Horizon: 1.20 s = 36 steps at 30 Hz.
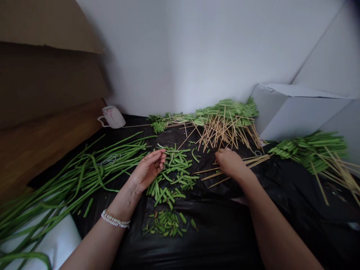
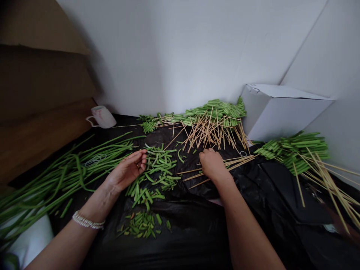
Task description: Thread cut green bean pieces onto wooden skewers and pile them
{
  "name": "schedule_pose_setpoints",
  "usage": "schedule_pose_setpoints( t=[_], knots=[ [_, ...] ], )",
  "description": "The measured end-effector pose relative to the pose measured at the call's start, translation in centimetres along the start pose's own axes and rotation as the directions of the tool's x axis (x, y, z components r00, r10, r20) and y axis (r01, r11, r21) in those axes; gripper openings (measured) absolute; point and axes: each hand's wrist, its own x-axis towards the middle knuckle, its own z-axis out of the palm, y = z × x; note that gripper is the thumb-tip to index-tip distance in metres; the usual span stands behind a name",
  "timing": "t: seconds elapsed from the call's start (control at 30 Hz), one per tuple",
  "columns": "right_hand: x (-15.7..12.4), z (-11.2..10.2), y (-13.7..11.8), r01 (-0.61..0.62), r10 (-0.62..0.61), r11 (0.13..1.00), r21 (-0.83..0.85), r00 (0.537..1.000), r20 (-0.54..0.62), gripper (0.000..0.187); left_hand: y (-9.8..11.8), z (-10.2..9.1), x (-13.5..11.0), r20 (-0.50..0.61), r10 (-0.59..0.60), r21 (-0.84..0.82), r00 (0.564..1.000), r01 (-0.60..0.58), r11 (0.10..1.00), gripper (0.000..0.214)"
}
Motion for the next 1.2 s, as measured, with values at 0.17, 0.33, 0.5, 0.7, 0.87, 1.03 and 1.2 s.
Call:
schedule_pose_setpoints(
  t=[0.17, 0.33, 0.5, 0.7, 0.87, 1.03, 1.2],
  knots=[
    [0.2, -0.4, -1.1, 0.085, -0.084, 0.995, 0.053, 0.996, -0.024, 0.019, -0.1, 0.0, 0.0, 0.006, 0.006, 0.008, 1.000, -0.006, 1.000, 0.017],
    [0.4, -0.9, -2.6, 0.150, -0.119, 0.966, 0.210, 0.981, -0.152, 0.016, 0.4, -0.1, 0.0, 0.001, 0.021, 0.014, 1.000, -0.021, 1.000, 0.017],
    [0.6, -0.4, -5.4, 0.339, -0.232, 0.903, 0.264, 0.901, -0.366, 0.024, 1.8, -1.0, -0.1, -0.090, 0.194, 0.187, 0.977, -0.174, 0.967, 0.021],
    [-0.1, -0.1, -7.7, 0.455, -0.358, 0.889, 0.060, 0.768, -0.531, 0.035, 2.5, -2.5, 0.2, -0.054, 0.431, 0.759, 0.901, -0.244, 0.604, 0.028],
    [-0.7, -0.2, -7.9, 0.329, -0.302, 0.943, -0.054, 0.773, -0.558, 0.036, 2.1, -3.2, 0.2, 0.075, 0.438, 0.993, 0.896, -0.109, 0.053, 0.020],
    [-0.7, -0.4, -8.2, 0.299, -0.218, 0.953, 0.039, 0.773, -0.596, 0.044, 1.8, -3.3, -0.3, 0.087, 0.395, 0.973, 0.915, 0.007, -0.229, 0.016],
    [-0.6, -0.5, -8.6, 0.386, -0.264, 0.921, 0.047, 0.711, -0.652, 0.046, 1.0, -2.5, 0.0, 0.258, 0.392, 0.966, 0.883, -0.233, -0.110, 0.014]
  ],
)
